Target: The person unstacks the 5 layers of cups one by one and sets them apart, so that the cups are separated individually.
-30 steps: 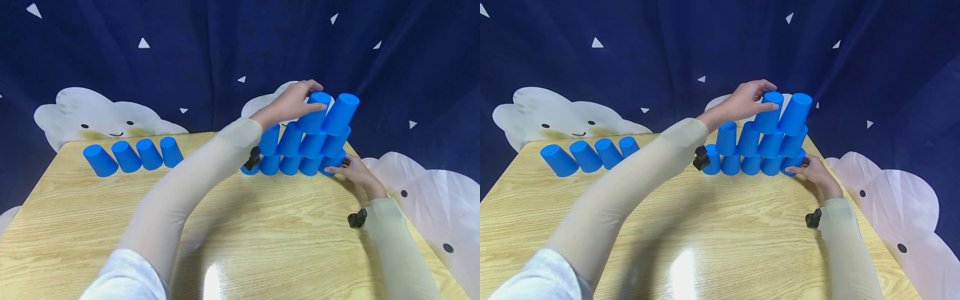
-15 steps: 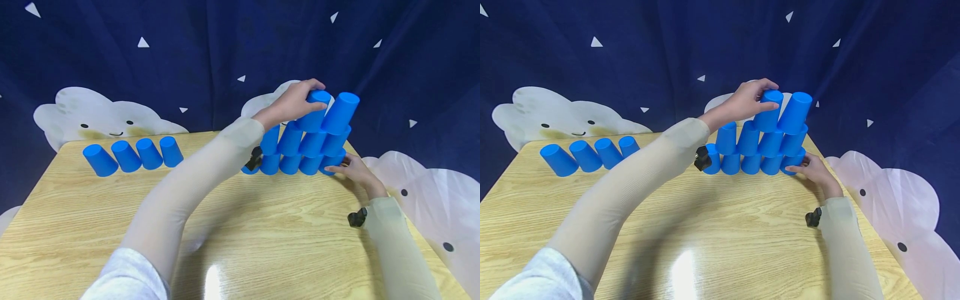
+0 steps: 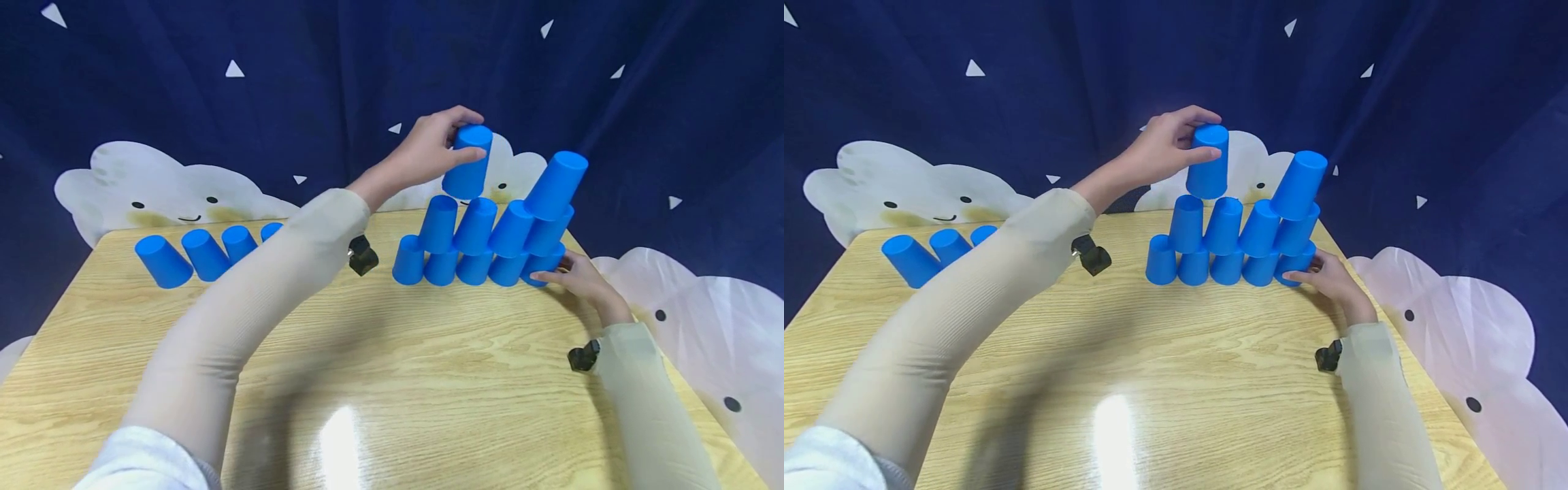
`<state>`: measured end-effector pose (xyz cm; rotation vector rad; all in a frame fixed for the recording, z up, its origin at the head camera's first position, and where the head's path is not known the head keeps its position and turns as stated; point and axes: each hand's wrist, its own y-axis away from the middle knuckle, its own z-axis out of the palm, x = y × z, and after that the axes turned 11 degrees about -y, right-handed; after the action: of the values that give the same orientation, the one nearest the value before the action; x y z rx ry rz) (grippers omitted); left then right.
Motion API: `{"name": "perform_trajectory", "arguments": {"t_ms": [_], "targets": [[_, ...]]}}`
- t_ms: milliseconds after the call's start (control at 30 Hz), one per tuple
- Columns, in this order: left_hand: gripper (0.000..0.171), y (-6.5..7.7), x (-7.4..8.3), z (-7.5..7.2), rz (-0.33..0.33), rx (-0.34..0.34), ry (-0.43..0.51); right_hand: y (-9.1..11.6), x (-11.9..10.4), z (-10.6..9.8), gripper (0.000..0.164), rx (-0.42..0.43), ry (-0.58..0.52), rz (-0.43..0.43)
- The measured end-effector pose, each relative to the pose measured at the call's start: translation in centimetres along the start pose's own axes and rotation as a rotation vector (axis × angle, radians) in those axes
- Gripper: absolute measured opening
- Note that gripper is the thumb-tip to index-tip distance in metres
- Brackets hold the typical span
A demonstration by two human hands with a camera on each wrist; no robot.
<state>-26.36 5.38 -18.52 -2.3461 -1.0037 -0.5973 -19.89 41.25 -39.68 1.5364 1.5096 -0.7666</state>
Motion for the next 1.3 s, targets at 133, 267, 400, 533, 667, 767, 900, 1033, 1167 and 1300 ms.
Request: {"name": "perform_trajectory", "arguments": {"t_ms": [133, 267, 400, 533, 667, 767, 900, 1033, 1167, 1300], "targets": [[0.052, 1.3, -1.8, -1.4, -0.027, 0.057, -0.020, 0.0, 0.1, -0.1, 0.085, -0.001, 0.003, 0.002], [0.051, 2.4, -3.7, -2.6, -0.062, 0.101, -0.036, 0.0, 0.2, -0.2, 0.086, -0.001, 0.003, 0.005], [0.052, 3.7, -5.4, -3.3, -0.113, 0.103, -0.035, 0.0, 0.2, -0.3, 0.086, 0.000, 0.008, 0.012], [0.051, 5.0, -7.0, -3.4, -0.145, 0.093, -0.036, 0.1, 0.2, -0.3, 0.086, 0.000, -0.001, 0.008], [0.052, 6.4, -8.6, -3.1, -0.162, 0.069, -0.047, 0.1, 0.2, -0.2, 0.084, 0.000, -0.004, 0.000], [0.052, 7.4, -10.2, -2.9, -0.184, 0.054, -0.068, 0.1, 0.2, -0.1, 0.084, 0.003, -0.003, -0.007], [0.052, 8.6, -12.4, -2.9, -0.224, 0.034, -0.095, 0.1, 0.2, 0.0, 0.083, 0.008, -0.002, -0.015], [0.054, 9.8, -14.7, -2.9, -0.254, -0.011, -0.132, 0.0, 0.1, 0.0, 0.082, 0.010, 0.002, -0.018], [0.054, 10.9, -16.8, -2.6, -0.269, -0.065, -0.199, 0.0, 0.0, 0.1, 0.081, 0.012, 0.003, -0.027], [0.052, 11.9, -18.0, -2.2, -0.268, -0.109, -0.238, 0.0, -0.1, 0.2, 0.082, 0.014, 0.003, -0.025]]}}
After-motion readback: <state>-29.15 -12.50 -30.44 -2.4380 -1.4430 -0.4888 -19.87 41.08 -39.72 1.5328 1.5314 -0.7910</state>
